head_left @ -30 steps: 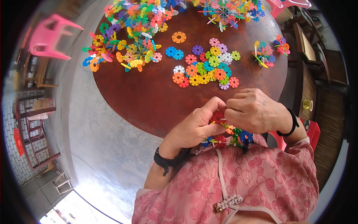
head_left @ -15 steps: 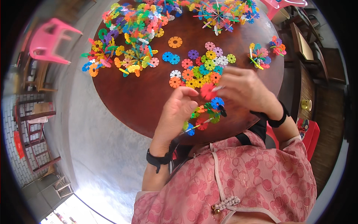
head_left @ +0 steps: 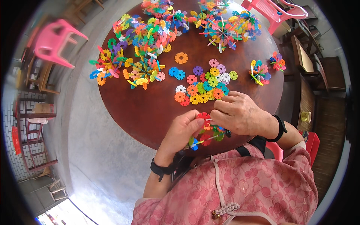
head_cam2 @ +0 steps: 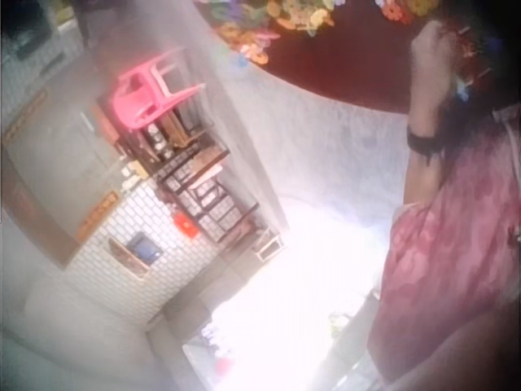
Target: Assembling interlocking plastic gear-shaped toy pieces into 3D structures on a table.
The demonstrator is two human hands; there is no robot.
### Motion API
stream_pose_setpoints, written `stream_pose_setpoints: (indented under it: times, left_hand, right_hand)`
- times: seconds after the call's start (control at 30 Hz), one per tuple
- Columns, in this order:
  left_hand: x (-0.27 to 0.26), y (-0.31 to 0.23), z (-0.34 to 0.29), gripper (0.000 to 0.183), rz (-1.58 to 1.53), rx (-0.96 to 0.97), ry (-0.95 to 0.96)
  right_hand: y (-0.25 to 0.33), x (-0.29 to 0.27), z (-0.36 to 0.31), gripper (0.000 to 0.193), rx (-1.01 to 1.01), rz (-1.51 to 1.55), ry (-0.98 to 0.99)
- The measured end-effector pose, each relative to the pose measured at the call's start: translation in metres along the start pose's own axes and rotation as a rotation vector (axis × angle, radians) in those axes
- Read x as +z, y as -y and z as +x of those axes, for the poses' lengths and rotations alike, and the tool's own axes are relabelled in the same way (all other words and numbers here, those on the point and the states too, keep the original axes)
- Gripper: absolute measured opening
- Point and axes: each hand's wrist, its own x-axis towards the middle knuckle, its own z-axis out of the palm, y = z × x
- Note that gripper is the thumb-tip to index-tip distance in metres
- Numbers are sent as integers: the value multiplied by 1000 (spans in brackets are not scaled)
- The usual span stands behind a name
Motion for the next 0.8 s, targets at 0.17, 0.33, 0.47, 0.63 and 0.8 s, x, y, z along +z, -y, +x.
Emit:
stream_pose_setpoints:
  times: [0.17,0.33,0.47,0.63,0.8]
  left_hand:
    - [7,-7,0,29,-62,-35,31]
    - [-20,-2,0,30,-272,72,-305]
    - [-10,15,17,39,-364,-8,-338]
    - [-15,18,16,41,-506,-95,-400]
    - [-24,25,16,37,-647,-136,-382]
  right_hand:
    - [2,-3,1,14,-7,-6,-66]
    - [-1,-67,-40,9,296,-314,-393]
    - [-42,-43,-21,11,421,19,-295]
    - [-69,14,-25,32,544,92,-47]
    - [-57,15,0,38,473,-47,-142]
